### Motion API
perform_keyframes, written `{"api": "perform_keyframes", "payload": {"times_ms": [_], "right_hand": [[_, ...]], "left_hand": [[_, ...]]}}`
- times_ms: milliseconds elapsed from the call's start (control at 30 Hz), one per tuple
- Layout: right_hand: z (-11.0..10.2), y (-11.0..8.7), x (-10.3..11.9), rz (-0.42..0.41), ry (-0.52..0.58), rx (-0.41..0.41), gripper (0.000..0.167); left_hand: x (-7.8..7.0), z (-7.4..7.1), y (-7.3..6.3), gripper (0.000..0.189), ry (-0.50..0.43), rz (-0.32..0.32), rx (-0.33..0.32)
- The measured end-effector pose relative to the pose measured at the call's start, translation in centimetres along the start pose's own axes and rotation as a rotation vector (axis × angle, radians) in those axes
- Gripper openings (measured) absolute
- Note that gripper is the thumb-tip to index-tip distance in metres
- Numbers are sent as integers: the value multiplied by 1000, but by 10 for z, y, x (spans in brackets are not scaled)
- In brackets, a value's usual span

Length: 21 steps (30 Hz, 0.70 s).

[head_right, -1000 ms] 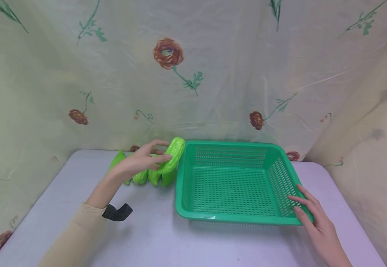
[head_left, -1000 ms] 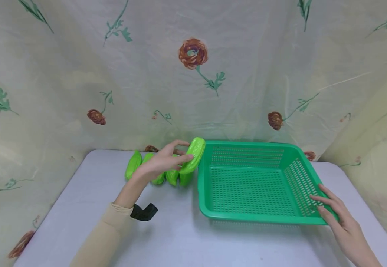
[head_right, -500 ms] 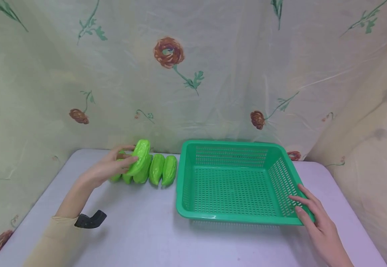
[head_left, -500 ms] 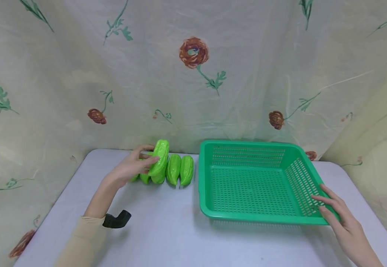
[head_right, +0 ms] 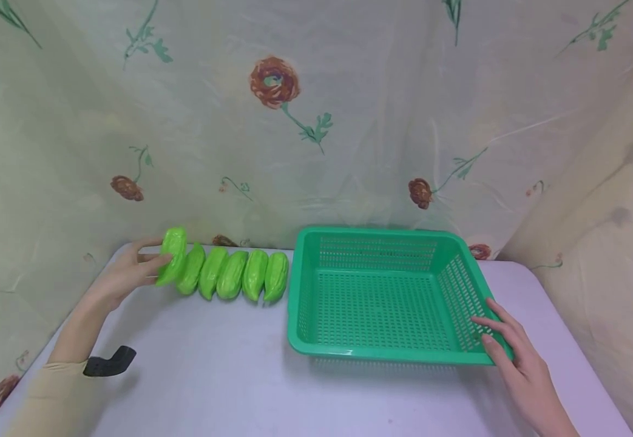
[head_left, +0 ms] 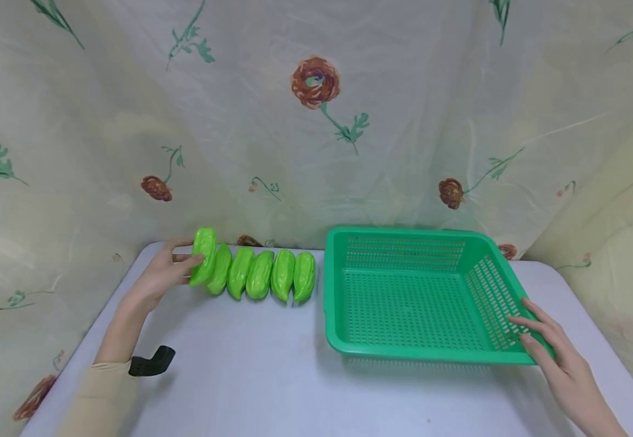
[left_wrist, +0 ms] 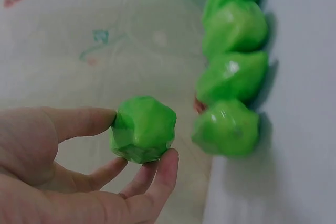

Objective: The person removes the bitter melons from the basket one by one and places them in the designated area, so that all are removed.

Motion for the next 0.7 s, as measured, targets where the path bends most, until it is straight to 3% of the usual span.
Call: {"api": "perform_keyframes", "payload": {"times_ms": [167,333,500,700], "right_hand": [[-1,0,1,-4,3,-1,39],[-1,0,1,-5,6,-4,39],[0,-1,1,-3,7,-8,39],[-1,0,3,-8,7,-18,38]], "left_hand": [[17,-14,2,73,-8,-21,-13],[31,-22,6,76,-8,-82,-18],[43,-25,9,75,-3,-138,-36],[55,-24,15,72,4,-157,-34]]}}
Point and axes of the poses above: each hand's wrist, its own y-axis towards the middle knuckle, its own z-axis out of the palm, x = y × z, the point moved 5 cm from there along y, towards the middle knuckle, and after that the axes turned 11 degrees about -y, right-handed, at the moved point
